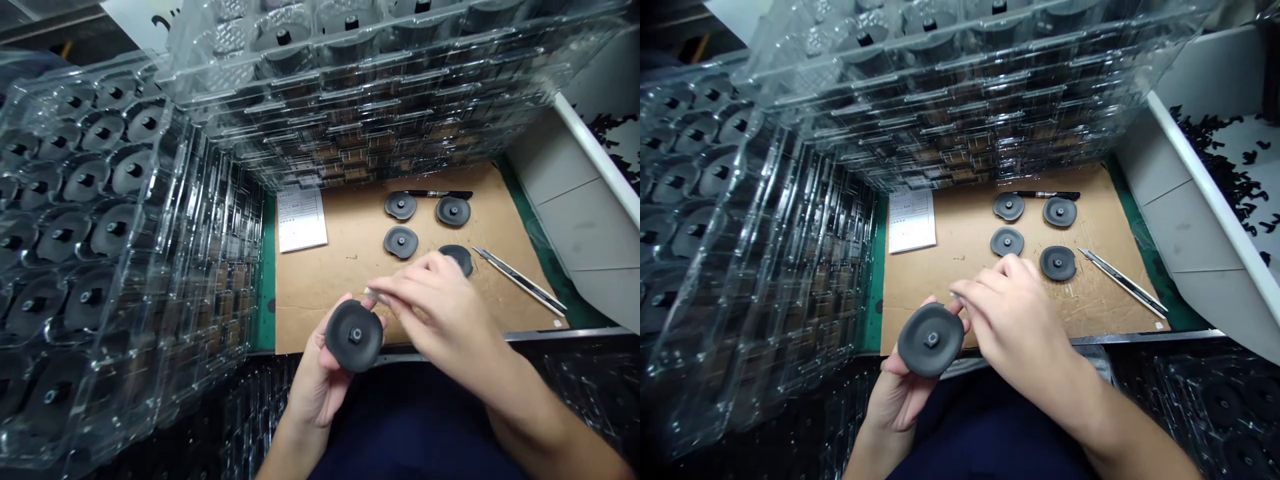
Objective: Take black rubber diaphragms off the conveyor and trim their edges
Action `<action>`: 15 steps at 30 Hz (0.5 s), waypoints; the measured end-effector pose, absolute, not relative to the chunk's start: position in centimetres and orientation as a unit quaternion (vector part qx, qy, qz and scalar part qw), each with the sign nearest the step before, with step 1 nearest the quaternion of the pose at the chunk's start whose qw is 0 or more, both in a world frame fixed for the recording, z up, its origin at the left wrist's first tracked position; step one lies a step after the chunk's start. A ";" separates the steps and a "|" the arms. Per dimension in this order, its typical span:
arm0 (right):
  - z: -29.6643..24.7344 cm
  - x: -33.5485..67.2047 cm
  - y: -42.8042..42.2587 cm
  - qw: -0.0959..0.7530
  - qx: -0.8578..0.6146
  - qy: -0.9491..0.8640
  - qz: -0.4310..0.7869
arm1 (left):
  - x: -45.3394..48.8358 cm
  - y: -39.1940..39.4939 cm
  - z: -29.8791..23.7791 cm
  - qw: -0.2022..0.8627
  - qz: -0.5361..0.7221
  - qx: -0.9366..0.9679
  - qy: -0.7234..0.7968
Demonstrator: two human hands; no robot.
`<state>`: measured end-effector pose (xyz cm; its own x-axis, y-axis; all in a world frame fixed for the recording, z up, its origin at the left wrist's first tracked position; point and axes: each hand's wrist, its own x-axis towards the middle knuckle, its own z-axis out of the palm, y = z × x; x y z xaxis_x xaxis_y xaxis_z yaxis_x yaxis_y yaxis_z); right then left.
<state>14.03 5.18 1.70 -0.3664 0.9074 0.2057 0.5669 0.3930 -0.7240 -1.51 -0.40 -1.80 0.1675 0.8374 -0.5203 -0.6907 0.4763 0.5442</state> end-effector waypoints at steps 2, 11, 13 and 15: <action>2.0 13.8 5.1 0.322 -0.455 -0.779 0.285 | -1.6 -0.4 -1.7 0.761 0.507 0.082 0.396; -4.0 15.6 5.0 0.280 -0.513 -0.698 0.413 | -2.4 -0.4 -2.1 0.788 0.506 0.026 0.351; -6.5 16.5 4.2 0.244 -0.513 -0.682 0.461 | -2.6 -0.5 -2.1 0.798 0.504 0.020 0.330; -7.6 17.0 3.6 0.221 -0.510 -0.678 0.481 | -2.5 -0.4 -2.0 0.810 0.496 0.020 0.312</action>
<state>17.02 3.56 -7.65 -0.3833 0.9036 -0.1915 0.4788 0.0170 -0.8778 -2.53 -0.38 -2.00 0.3140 0.8161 -0.4852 -0.7909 0.5076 0.3419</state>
